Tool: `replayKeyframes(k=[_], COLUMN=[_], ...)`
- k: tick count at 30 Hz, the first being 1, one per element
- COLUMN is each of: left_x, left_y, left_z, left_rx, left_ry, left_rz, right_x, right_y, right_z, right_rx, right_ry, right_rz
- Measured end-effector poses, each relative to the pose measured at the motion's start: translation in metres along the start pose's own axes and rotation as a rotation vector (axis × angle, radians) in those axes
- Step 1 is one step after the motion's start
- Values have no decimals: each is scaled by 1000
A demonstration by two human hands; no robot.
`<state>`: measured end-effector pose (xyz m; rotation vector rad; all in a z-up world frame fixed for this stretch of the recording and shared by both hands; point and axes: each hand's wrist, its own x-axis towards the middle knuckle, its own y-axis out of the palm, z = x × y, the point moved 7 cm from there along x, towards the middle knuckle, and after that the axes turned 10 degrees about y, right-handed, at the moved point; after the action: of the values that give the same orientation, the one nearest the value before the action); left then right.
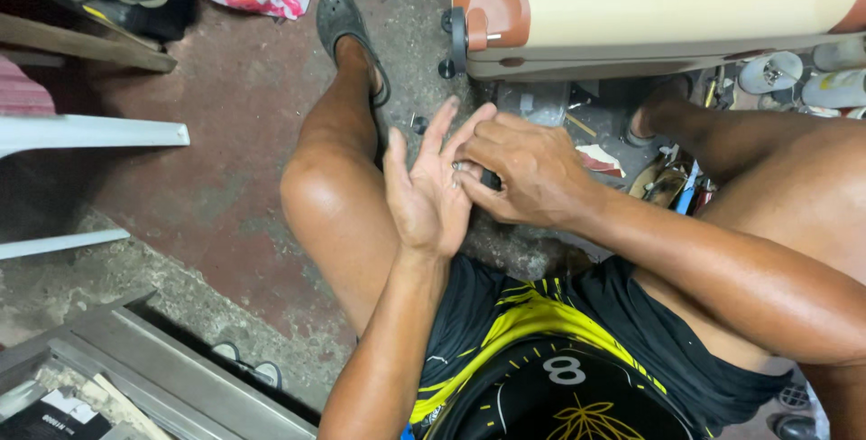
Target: The person disassembles and repairs the wheels of a suitcase. They remove the wheels, handle small washers and screws, and use a tool to reattach a new wheel assembly to the base of the luggage.
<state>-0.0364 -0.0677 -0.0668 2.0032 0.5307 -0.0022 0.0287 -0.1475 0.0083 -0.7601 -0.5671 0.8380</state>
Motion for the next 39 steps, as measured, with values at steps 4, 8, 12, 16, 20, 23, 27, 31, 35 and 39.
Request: replayKeyframes(k=[4, 8, 12, 16, 20, 23, 27, 31, 35, 39], left_x=[0, 1, 9, 21, 28, 33, 39, 45, 47, 45], left_y=[-4, -12, -25, -39, -22, 18, 53, 60, 55, 56], left_z=[15, 30, 40, 23, -23, -45, -53, -53, -49, -47], left_rx=[3, 52, 41, 229, 601, 872, 1189, 1339, 1345, 1396], left_ry=[-30, -72, -61, 98, 412, 576, 601, 606, 624, 672], left_rz=[-6, -14, -57, -149, -116, 43, 62, 34, -6, -56], right_x=[-6, -7, -5, 4, 21, 30, 35, 38, 37, 40], right_y=[8, 22, 7, -37, -54, -51, -44, -50, -50, -49], right_z=[-7, -25, -30, -52, -81, -82, -81, -71, -68, -66], right_rx=[-34, -4, 74, 458, 679, 741, 675, 510, 474, 478], right_ry=[45, 177, 138, 288, 479, 433, 448, 334, 343, 332], right_rz=[-52, 20, -50, -159, -140, -158, -218, -323, -340, -331])
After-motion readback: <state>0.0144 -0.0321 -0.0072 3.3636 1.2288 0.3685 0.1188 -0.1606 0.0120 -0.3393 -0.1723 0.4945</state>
